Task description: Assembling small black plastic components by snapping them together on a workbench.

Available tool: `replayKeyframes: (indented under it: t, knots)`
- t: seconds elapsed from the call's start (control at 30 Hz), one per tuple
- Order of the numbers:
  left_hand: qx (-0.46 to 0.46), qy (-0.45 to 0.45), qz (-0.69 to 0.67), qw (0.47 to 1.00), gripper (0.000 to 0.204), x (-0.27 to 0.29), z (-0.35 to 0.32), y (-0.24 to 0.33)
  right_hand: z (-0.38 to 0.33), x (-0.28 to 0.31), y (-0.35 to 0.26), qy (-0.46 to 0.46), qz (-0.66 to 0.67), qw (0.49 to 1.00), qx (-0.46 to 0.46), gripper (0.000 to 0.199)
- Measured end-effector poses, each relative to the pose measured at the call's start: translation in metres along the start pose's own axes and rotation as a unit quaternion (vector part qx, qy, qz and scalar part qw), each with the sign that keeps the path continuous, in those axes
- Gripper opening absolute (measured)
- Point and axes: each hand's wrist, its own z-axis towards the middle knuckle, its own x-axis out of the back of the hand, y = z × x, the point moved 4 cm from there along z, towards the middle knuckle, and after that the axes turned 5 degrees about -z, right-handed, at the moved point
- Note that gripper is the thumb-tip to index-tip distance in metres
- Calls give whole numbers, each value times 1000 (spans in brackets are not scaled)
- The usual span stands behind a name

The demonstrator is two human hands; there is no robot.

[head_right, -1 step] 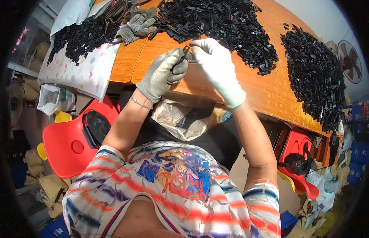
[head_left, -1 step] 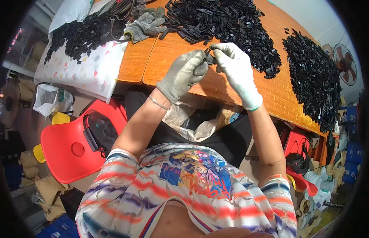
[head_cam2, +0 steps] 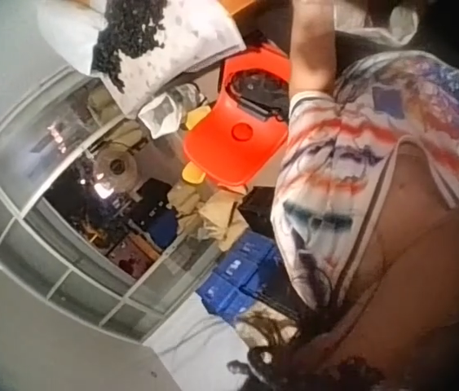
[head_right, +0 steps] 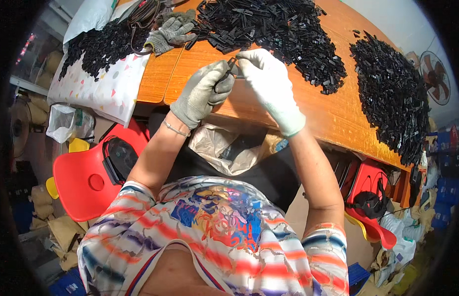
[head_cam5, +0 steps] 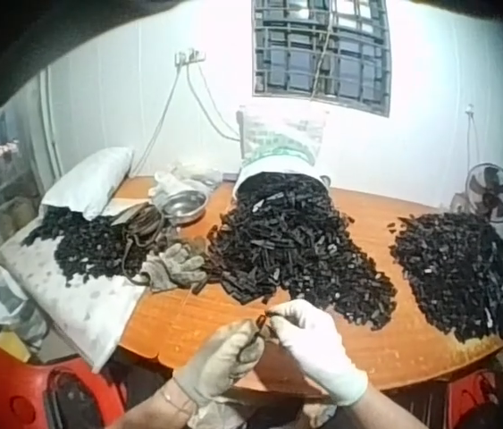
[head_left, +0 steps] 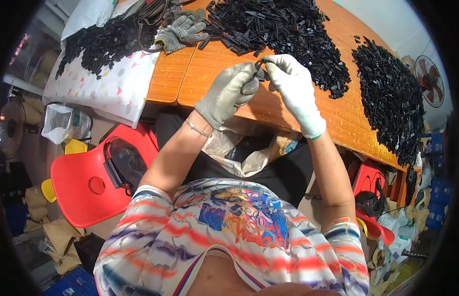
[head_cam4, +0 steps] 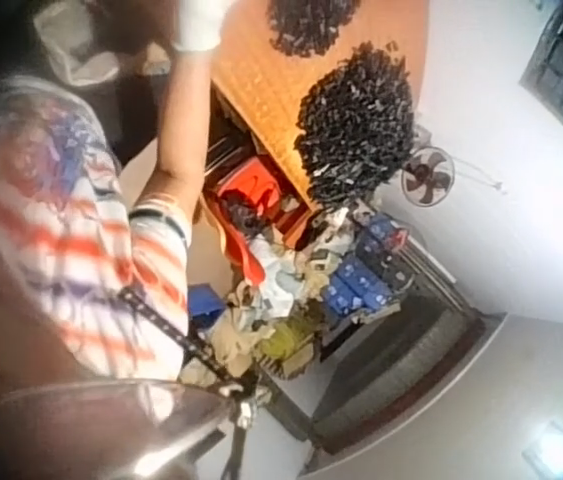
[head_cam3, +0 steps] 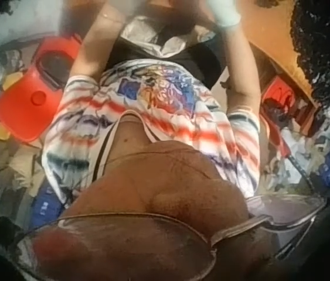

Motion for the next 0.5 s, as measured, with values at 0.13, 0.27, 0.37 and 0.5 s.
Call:
replayKeyframes:
  t: [0.13,0.27,0.37,0.5]
  knots:
    - [-24,-11,11,1000,25,3,0,-1,-1,-2,1,1,3,1000,-21,20]
    - [-14,17,30,999,26,0,-1,0,-3,-4,0,2,35,999,10,17]
    - [-24,29,57,998,26,-1,-4,2,-4,-6,3,13,-12,999,29,18]
    - [-66,35,94,993,25,0,-5,2,-7,-8,1,35,-72,994,80,19]
